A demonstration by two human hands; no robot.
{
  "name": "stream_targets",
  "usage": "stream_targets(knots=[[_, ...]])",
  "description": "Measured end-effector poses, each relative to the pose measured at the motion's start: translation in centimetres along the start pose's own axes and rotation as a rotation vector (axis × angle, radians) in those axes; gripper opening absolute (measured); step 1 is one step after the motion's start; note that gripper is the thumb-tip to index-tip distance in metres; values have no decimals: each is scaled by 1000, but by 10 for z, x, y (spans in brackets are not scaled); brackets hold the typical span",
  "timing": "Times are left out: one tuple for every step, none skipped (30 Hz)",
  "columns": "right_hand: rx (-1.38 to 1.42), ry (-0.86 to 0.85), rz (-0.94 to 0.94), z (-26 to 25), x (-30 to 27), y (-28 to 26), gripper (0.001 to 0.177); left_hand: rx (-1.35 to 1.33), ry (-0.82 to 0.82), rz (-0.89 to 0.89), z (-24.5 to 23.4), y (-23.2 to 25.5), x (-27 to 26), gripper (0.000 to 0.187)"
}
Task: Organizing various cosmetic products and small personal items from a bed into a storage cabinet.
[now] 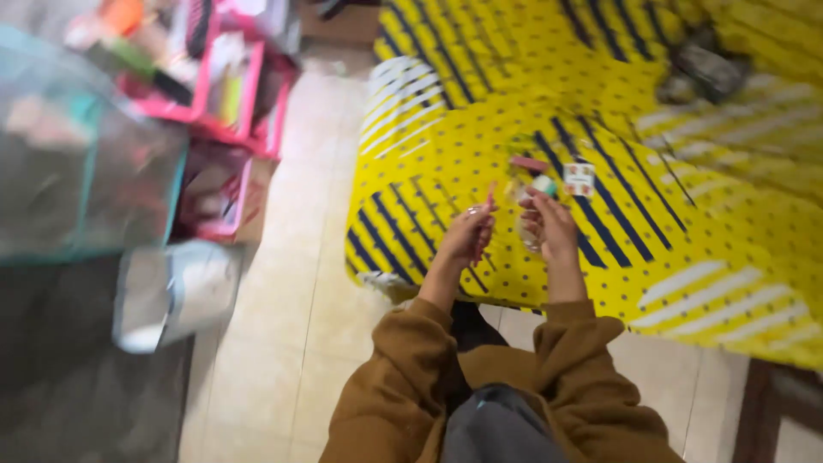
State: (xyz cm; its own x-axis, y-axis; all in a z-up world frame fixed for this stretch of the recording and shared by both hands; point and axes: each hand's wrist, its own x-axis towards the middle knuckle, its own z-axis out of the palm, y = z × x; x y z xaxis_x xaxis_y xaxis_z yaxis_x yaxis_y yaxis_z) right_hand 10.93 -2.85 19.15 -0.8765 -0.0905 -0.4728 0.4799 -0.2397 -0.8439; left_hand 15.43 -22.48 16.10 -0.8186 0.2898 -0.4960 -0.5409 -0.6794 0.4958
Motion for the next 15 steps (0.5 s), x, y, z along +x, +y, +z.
stream_targets(knots=[[108, 79, 17, -24, 1, 18, 31, -39, 13, -20, 0, -12, 10, 30], [218, 157, 30, -47, 1, 38, 29, -77, 28, -42, -1, -24, 19, 29], [240, 196, 16, -57, -1, 43, 29, -54, 6, -77, -2, -28, 31, 29], [250, 272, 9, -65, -3, 50, 29, -77, 24, -124, -3, -32, 42, 27], [260, 345, 8, -70, -6, 59, 28, -100, 49, -170, -7, -36, 50, 24], [283, 383, 0, -71, -12, 63, 28, -76, 34, -205, -15, -42, 59, 24], [267, 458, 27, -72, -16, 67, 28, -65, 52, -251, -23, -49, 68, 22], [253, 533, 56, -72, -20, 71, 28, -53, 71, -295, -32, -55, 77, 21], [267, 559, 48, -81, -14, 83, 28, -37, 56, -318, -38, -60, 92, 21], [300, 609, 58, -91, -9, 95, 29, 28, 60, -311, -45, -66, 107, 18], [332, 655, 81, -97, -7, 112, 29, 89, 75, -304, -56, -73, 115, 16], [346, 677, 84, -103, -2, 125, 29, 103, 70, -327, -62, -78, 117, 16], [318, 694, 35, -111, 12, 132, 28, 177, 89, -316, -65, -79, 128, 17], [288, 712, -13, -118, 26, 140, 28, 251, 107, -304, -69, -80, 137, 20], [295, 715, -18, -130, 48, 151, 28, 258, 103, -305, -63, -77, 143, 20]])
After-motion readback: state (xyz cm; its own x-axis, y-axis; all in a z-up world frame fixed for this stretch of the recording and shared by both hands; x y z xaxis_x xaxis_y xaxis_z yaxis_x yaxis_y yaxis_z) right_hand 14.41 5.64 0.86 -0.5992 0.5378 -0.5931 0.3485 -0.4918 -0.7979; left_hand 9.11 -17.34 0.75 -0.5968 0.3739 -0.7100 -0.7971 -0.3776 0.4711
